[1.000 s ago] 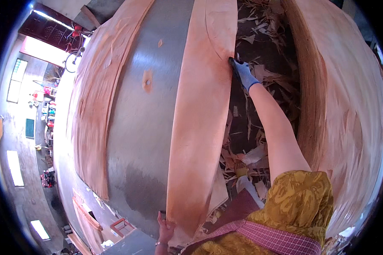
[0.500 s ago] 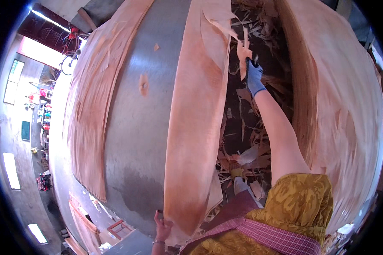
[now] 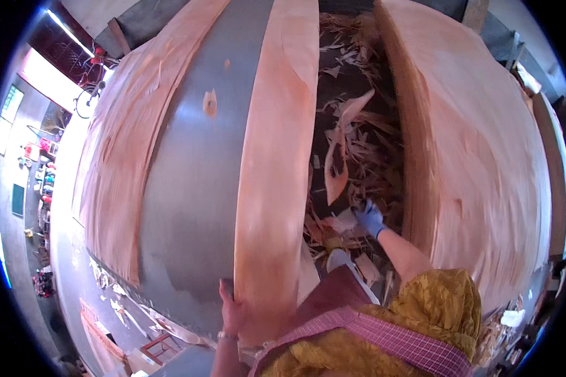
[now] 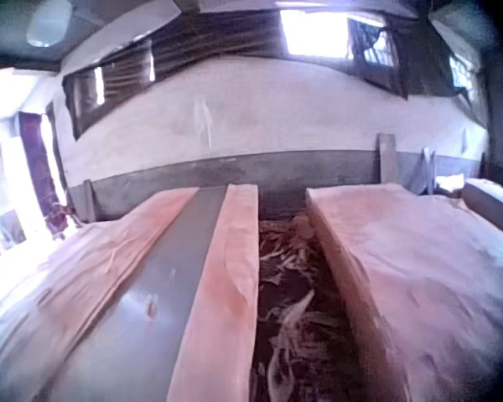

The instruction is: The person tapes together thin veneer sheets using small strips of white tape and a hand-held tool to press the seams, then moves and stacks large sheets of veneer onto nearby piles in a workshop environment.

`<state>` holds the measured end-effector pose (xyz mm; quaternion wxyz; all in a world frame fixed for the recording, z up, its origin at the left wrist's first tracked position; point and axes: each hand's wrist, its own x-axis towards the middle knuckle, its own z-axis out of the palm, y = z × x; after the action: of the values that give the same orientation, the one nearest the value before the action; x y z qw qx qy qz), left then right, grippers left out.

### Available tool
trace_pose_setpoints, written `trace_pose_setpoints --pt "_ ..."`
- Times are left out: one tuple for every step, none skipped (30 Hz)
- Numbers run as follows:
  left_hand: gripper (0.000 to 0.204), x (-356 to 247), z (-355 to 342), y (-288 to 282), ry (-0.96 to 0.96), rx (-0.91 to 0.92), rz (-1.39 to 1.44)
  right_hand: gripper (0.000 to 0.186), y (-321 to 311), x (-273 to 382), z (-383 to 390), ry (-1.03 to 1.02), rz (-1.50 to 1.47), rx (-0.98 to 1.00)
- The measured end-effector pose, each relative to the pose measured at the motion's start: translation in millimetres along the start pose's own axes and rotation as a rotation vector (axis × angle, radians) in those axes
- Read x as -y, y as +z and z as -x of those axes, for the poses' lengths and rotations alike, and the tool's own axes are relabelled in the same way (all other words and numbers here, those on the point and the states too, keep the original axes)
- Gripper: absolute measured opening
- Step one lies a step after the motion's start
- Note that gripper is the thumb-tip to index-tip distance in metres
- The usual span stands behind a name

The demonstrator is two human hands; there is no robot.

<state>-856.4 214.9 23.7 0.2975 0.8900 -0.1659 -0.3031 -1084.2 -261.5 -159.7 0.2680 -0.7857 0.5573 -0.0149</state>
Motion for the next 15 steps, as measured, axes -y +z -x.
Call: trace_pose_setpoints --pt "0.097 1 2 3 0.143 -0.083 -0.073 0.062 7 -2 47 0.055 -0.060 0.095" --pt "0.098 -2 -5 7 0.160 -0.096 -0.113 0.058 9 -7 91 0.009 -0.134 0.141" --pt "0.097 -6 -3 4 0.116 -0.066 -0.080 0.054 9 7 148 -0.034 -0.205 0.209" --pt "0.097 -11 -2 3 0.079 -0.029 -0.045 0.054 12 16 194 -0.014 -0.175 0.224" --pt "0.097 2 -11 7 0.024 -0.002 -0.042 0.048 12 24 234 -0.089 -0.227 0.235" --pt "0.095 -13 -11 8 0.041 0.042 0.025 0.043 13 23 275 -0.145 -0.280 0.243" --pt "0.092 5 -20 14 0.203 -0.061 -0.007 0.039 23 29 308 -0.194 -0.300 0.188" --pt "0.092 13 -28 14 0.139 0.023 0.116 0.035 33 37 331 -0.254 -0.326 0.140" --pt "0.092 22 -35 13 0.067 0.101 0.236 0.035 34 50 353 -0.263 -0.319 0.183" --pt "0.093 21 -37 15 0.126 0.075 0.192 0.032 29 70 373 -0.301 -0.448 0.246" --pt "0.094 20 -37 16 0.187 0.039 0.148 0.029 21 91 390 -0.345 -0.581 0.310" --pt "0.093 29 -43 15 0.186 0.033 0.165 0.029 15 113 408 -0.351 -0.584 0.348" --pt "0.092 44 -45 11 0.181 0.019 0.180 0.027 9 137 428 -0.368 -0.622 0.411" --pt "0.093 36 -44 9 0.156 0.076 0.175 0.025 7 150 443 -0.362 -0.659 0.444" --pt "0.095 25 -41 5 0.137 0.130 0.170 0.025 10 160 455 -0.353 -0.665 0.453"
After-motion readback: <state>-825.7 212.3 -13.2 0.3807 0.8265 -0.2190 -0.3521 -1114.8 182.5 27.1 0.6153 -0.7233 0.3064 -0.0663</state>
